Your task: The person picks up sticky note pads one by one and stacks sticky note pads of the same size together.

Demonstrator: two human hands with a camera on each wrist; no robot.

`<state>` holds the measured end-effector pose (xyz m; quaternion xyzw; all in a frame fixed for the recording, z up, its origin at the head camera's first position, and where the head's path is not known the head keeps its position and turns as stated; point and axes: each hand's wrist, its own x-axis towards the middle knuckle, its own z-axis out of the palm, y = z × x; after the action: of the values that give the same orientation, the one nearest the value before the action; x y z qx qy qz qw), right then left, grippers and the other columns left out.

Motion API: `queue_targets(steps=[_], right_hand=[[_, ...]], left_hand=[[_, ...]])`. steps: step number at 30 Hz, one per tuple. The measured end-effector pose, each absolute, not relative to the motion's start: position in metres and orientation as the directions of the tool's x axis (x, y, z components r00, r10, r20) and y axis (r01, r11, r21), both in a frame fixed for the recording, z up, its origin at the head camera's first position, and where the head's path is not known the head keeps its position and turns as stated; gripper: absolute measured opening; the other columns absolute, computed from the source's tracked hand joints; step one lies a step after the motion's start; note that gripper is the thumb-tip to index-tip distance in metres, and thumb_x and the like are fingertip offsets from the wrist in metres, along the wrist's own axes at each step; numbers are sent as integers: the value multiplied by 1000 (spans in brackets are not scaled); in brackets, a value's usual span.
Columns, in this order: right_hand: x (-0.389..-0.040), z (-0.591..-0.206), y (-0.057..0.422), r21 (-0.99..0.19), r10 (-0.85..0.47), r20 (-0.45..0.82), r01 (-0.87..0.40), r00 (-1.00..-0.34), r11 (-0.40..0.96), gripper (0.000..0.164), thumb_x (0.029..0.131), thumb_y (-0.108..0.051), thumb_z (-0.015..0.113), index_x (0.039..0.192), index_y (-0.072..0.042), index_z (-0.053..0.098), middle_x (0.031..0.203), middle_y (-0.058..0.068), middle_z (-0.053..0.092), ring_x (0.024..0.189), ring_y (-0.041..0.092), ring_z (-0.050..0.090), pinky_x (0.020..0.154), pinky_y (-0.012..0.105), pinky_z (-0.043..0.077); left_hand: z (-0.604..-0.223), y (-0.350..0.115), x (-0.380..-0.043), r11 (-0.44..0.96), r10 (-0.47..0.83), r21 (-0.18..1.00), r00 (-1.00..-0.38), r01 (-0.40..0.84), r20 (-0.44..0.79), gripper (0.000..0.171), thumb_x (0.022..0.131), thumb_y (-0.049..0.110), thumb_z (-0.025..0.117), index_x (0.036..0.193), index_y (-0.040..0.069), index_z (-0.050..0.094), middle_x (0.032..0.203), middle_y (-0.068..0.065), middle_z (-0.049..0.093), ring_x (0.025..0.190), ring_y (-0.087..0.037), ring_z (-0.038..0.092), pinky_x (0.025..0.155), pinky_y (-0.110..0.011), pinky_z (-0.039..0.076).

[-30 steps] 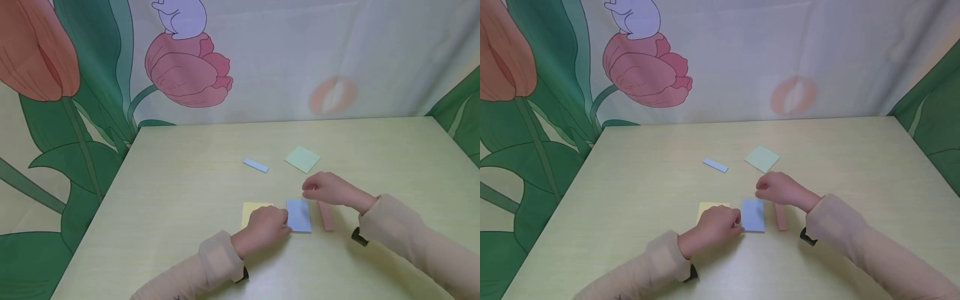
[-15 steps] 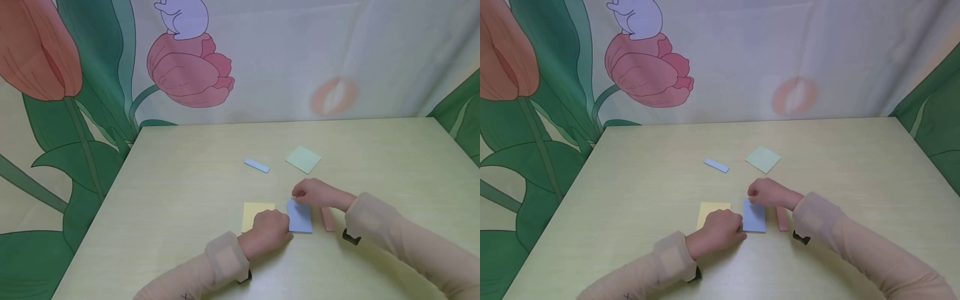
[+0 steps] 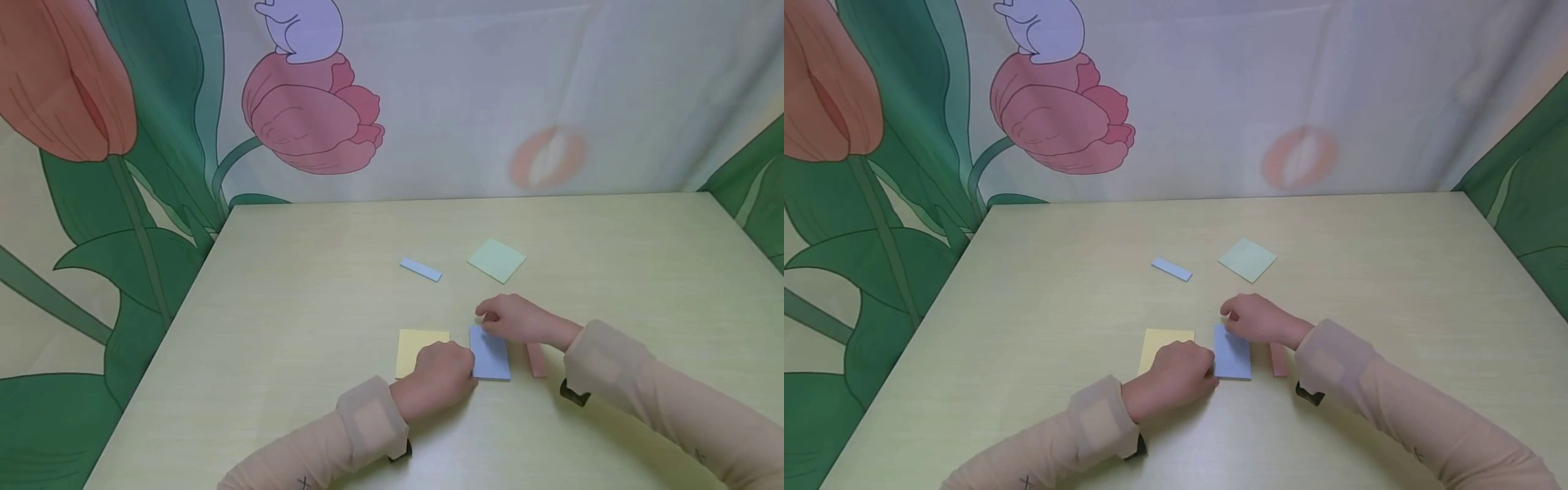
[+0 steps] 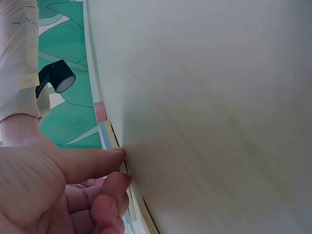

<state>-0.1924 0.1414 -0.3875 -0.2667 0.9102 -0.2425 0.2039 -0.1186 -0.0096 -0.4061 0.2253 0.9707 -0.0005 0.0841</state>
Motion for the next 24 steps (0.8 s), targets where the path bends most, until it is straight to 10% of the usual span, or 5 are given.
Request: queue_targets(steps=[24], right_hand=[[-186, -391, 144, -604, -557, -262, -316, -788, 731, 38, 84, -7, 47, 120, 4, 47, 98, 15, 63, 89, 22, 58, 78, 36, 46]], left_hand=[[-408, -9, -119, 889, 456, 47, -874, 455, -165, 21, 80, 24, 57, 63, 12, 60, 56, 0, 53, 46, -13, 44, 35, -27, 31]])
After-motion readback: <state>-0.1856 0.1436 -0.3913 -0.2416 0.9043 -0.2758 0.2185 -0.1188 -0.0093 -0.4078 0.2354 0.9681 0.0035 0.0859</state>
